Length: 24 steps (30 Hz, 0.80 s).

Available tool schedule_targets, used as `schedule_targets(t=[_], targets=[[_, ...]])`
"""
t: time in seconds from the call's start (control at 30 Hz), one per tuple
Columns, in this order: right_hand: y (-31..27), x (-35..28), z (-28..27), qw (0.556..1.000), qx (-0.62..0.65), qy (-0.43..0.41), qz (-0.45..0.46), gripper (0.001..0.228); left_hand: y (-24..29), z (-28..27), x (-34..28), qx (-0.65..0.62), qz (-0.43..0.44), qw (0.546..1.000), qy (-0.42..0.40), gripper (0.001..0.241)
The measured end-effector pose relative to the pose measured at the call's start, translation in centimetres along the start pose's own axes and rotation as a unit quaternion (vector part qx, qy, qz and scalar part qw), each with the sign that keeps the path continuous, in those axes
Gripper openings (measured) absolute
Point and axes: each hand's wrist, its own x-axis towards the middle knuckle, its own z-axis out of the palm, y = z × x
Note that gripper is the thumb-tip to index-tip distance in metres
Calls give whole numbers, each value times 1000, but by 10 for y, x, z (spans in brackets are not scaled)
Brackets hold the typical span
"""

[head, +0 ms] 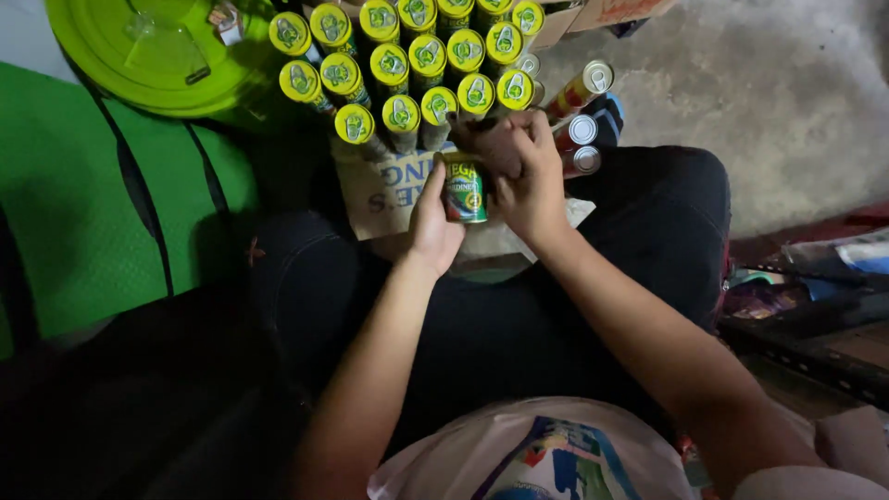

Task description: Wiping dust off canned sardines with a cloth and organizing them onto a storage shelf.

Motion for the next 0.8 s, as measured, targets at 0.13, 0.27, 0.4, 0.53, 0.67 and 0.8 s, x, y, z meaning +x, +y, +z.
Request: schedule_targets(t=[0.13,0.27,0.4,0.53,0.67,0.8], targets=[[-8,-26,7,995,60,-21,-72,27,-4,-36,20,-3,-14,999,28,41],[-9,-30,7,981,29,-140,-128,34,22,-5,-7,-27,-58,995,-72,54],[-10,-11,-3,1000,4,-16,0,35,3,3,-11,16,-45,999,10,43],[-15,-23,0,999,44,-27,-14,36,10,15,-11,19,-48,998,45,45],[-35,-29,-5,984,30,-127,-123,41,-4,-44,5,-58,-52,992,-103,50],[-1,-27,5,996,79,-33,-14,37,3,-9,-9,-50,-37,993,-104,34]])
